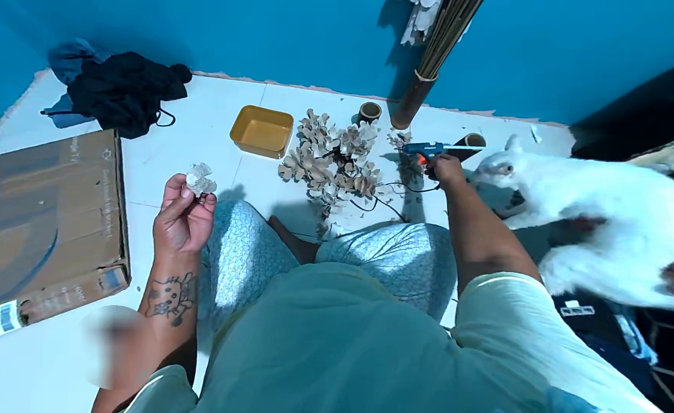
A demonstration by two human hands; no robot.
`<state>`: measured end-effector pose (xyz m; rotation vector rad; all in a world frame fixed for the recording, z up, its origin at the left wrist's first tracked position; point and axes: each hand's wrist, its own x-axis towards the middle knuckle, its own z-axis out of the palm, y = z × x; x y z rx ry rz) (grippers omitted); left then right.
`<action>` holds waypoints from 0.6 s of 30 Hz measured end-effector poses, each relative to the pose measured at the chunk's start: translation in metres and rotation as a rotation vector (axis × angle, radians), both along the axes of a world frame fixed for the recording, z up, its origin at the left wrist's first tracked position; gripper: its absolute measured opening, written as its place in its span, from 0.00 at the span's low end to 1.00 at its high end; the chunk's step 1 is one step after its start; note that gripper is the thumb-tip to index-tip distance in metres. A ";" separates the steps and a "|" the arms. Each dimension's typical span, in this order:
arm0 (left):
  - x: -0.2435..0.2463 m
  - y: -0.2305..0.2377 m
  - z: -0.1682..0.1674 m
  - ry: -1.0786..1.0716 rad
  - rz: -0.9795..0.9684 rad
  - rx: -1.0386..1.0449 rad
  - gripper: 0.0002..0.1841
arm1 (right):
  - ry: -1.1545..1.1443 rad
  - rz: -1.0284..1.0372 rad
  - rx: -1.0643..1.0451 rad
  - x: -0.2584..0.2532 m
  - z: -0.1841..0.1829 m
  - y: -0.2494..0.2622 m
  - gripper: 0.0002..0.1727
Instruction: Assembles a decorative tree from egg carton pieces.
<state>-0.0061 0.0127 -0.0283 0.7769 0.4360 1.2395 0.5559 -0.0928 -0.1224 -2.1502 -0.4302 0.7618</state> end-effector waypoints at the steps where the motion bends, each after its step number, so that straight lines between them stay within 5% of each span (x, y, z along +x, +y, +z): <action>1: 0.000 0.000 0.000 0.003 0.000 -0.002 0.11 | 0.002 -0.009 -0.015 -0.001 -0.006 -0.003 0.20; 12: 0.022 0.001 0.000 0.033 -0.040 -0.033 0.11 | 0.040 -0.139 -0.139 0.015 -0.067 -0.036 0.18; 18: 0.034 -0.003 -0.007 0.047 -0.093 -0.045 0.11 | 0.102 -0.237 -0.172 0.022 -0.079 -0.053 0.25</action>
